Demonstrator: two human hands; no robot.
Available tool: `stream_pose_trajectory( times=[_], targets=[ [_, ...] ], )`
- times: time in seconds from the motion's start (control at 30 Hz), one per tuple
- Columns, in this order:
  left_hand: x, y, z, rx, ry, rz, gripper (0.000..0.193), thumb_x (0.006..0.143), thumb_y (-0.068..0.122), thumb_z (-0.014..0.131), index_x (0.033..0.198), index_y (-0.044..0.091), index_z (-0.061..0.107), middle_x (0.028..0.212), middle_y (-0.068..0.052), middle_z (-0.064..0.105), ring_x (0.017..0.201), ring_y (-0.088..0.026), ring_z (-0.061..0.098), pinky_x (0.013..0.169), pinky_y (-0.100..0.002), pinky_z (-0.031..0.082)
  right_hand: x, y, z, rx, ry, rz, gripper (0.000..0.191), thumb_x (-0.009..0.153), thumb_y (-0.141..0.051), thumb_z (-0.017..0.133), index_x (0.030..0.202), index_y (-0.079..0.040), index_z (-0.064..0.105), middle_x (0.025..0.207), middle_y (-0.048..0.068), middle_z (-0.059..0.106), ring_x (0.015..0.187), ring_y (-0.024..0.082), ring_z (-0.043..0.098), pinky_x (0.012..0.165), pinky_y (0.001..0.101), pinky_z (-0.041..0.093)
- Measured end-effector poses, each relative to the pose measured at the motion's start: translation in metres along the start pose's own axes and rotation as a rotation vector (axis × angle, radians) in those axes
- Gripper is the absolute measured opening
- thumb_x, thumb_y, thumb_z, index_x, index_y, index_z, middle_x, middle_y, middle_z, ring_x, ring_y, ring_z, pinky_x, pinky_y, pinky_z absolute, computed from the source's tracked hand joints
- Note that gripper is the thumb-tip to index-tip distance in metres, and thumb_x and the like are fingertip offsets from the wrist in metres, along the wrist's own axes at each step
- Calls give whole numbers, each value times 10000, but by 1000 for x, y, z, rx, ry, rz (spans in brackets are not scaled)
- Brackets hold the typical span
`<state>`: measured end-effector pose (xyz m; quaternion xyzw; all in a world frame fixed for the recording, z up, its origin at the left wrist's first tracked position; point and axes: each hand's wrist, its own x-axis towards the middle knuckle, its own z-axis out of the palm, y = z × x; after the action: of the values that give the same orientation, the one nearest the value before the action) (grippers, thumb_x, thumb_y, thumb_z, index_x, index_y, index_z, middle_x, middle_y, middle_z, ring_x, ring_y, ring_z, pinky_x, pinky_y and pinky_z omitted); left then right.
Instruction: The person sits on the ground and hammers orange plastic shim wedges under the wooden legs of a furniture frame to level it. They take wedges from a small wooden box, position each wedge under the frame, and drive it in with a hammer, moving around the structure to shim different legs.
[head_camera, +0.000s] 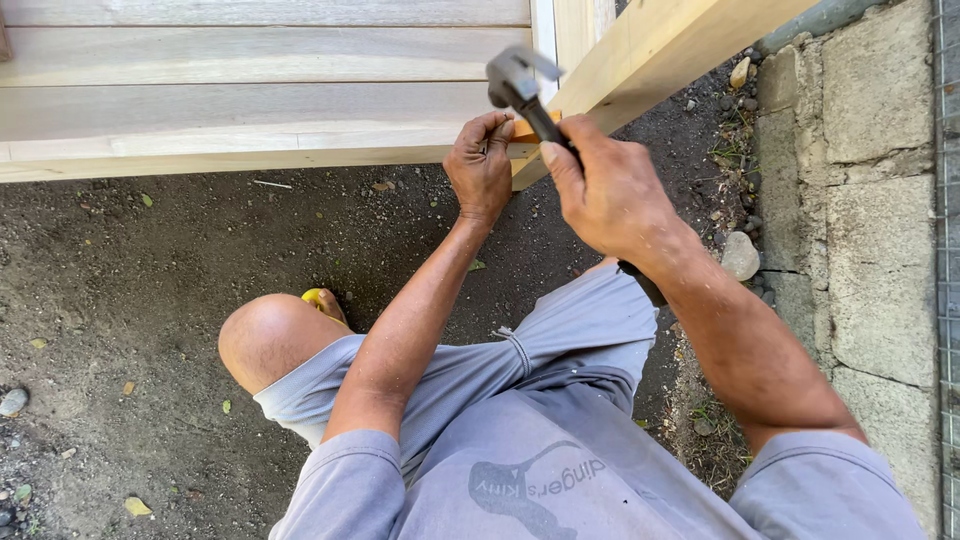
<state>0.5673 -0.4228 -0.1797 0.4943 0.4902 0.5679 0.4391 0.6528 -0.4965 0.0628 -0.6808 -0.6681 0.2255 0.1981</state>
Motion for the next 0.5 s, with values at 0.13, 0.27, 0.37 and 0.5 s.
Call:
stream_pose_trajectory(
  times=[0.13,0.27,0.37,0.5],
  targets=[
    [-1,0,0,33,-12,-55,90,958,166,725,1011,119,782,960,-14,799,845,-96,741,736,-281,625,5,-6,-2,-26,-90,97,274,1067,-275,566,1192,-38,628,691,169,648,626,339,685,569,456,502],
    [0,1,2,-60,39,87,85,974,126,727,1040,82,759,1013,-19,775,914,-115,731,826,-298,624,-10,-7,-13,70,24,-24,275,1079,-267,551,1187,-21,608,702,151,650,630,306,718,568,432,523],
    [0,3,2,-66,48,88,87,966,115,736,1039,72,757,1011,-21,771,919,-120,728,831,-295,618,-9,-5,-12,39,95,-155,269,1103,-244,553,1218,-4,597,748,162,653,668,328,708,588,440,518],
    [-1,5,0,38,25,6,77,950,126,747,1011,83,766,981,-16,783,864,-101,732,771,-273,609,11,-2,-4,-88,-164,141,257,1093,-272,576,1148,-25,619,651,170,629,608,366,669,559,477,482]
  ],
)
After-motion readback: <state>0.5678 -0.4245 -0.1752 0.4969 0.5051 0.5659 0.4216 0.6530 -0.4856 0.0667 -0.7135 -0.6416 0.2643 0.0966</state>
